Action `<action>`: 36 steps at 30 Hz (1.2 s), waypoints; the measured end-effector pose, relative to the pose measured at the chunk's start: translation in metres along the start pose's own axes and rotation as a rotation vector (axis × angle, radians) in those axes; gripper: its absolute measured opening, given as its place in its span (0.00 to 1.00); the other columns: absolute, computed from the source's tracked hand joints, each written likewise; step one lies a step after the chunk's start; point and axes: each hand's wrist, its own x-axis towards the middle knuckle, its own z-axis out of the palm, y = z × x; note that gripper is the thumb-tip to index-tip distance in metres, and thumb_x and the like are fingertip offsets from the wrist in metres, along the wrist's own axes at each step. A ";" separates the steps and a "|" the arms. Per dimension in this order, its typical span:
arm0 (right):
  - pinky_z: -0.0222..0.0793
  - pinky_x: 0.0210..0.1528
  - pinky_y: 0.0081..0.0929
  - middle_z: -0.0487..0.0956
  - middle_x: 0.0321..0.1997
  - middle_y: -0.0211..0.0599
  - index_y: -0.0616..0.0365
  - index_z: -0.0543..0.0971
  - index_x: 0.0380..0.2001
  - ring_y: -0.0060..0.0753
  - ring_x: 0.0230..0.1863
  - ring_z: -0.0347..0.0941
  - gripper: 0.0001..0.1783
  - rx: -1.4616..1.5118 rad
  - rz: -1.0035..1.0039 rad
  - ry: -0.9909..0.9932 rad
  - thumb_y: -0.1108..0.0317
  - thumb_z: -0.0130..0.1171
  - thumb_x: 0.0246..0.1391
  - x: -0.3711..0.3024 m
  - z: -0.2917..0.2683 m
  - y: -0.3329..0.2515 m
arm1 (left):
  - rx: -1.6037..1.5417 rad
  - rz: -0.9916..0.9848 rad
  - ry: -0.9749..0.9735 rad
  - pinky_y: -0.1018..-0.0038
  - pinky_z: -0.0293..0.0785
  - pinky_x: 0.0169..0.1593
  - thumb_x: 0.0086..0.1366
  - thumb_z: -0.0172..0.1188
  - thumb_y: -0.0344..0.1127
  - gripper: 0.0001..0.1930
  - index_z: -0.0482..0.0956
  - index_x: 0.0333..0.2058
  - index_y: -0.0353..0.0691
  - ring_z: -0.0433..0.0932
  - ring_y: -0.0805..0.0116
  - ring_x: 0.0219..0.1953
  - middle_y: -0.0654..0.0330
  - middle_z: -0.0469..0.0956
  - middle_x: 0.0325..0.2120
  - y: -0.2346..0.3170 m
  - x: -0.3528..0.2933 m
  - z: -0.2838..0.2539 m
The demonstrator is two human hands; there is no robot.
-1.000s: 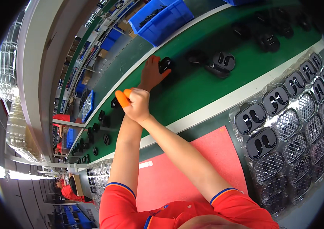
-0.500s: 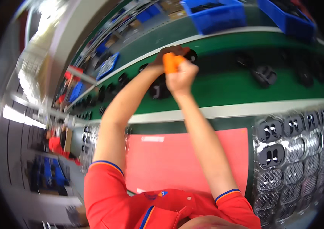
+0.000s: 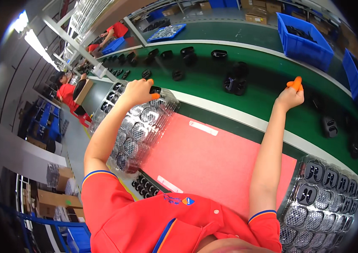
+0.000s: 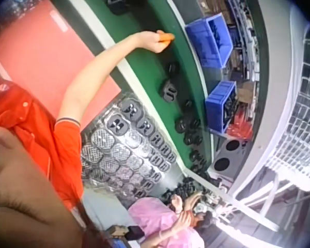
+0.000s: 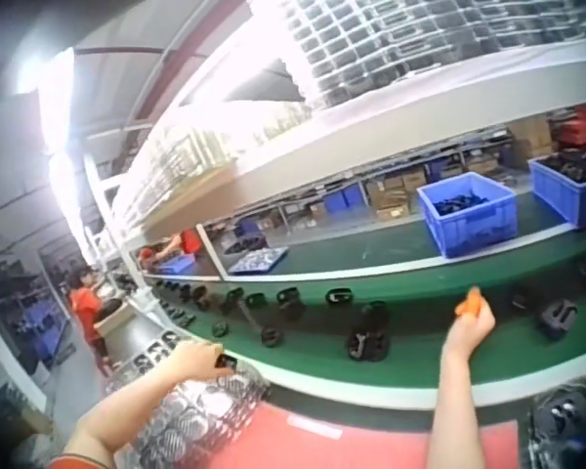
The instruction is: Assembling electronic game controller components by attaching thumbstick caps to joystick housings on a production conveyor belt.
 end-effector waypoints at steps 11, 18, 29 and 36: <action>0.52 0.20 0.19 0.68 0.13 0.25 0.66 0.74 0.14 0.16 0.16 0.57 0.21 -0.110 -0.139 -0.178 0.62 0.58 0.54 -0.027 0.001 -0.007 | -0.188 -0.105 -0.148 0.62 0.72 0.46 0.53 0.54 0.63 0.31 0.76 0.43 0.40 0.77 0.49 0.42 0.48 0.79 0.36 0.012 -0.011 -0.007; 0.52 0.21 0.19 0.69 0.13 0.26 0.66 0.75 0.15 0.16 0.16 0.58 0.19 -0.141 -0.165 -0.212 0.64 0.58 0.54 -0.026 0.002 0.000 | -0.296 -0.241 -0.030 0.59 0.70 0.47 0.59 0.51 0.54 0.24 0.73 0.43 0.39 0.75 0.46 0.44 0.45 0.75 0.42 -0.013 -0.025 0.028; 0.54 0.20 0.20 0.69 0.13 0.25 0.66 0.75 0.15 0.15 0.17 0.58 0.20 -0.153 -0.237 -0.256 0.61 0.59 0.55 -0.031 0.003 0.005 | -0.187 -0.309 0.054 0.61 0.73 0.38 0.62 0.45 0.61 0.27 0.79 0.31 0.41 0.79 0.52 0.35 0.49 0.80 0.27 -0.017 -0.018 0.043; 0.53 0.21 0.19 0.69 0.13 0.25 0.67 0.75 0.16 0.16 0.17 0.58 0.18 -0.163 -0.219 -0.279 0.64 0.59 0.54 -0.036 0.002 0.004 | -0.355 -0.442 -0.182 0.67 0.77 0.31 0.62 0.46 0.46 0.21 0.80 0.27 0.33 0.80 0.59 0.20 0.52 0.80 0.21 -0.027 -0.018 0.044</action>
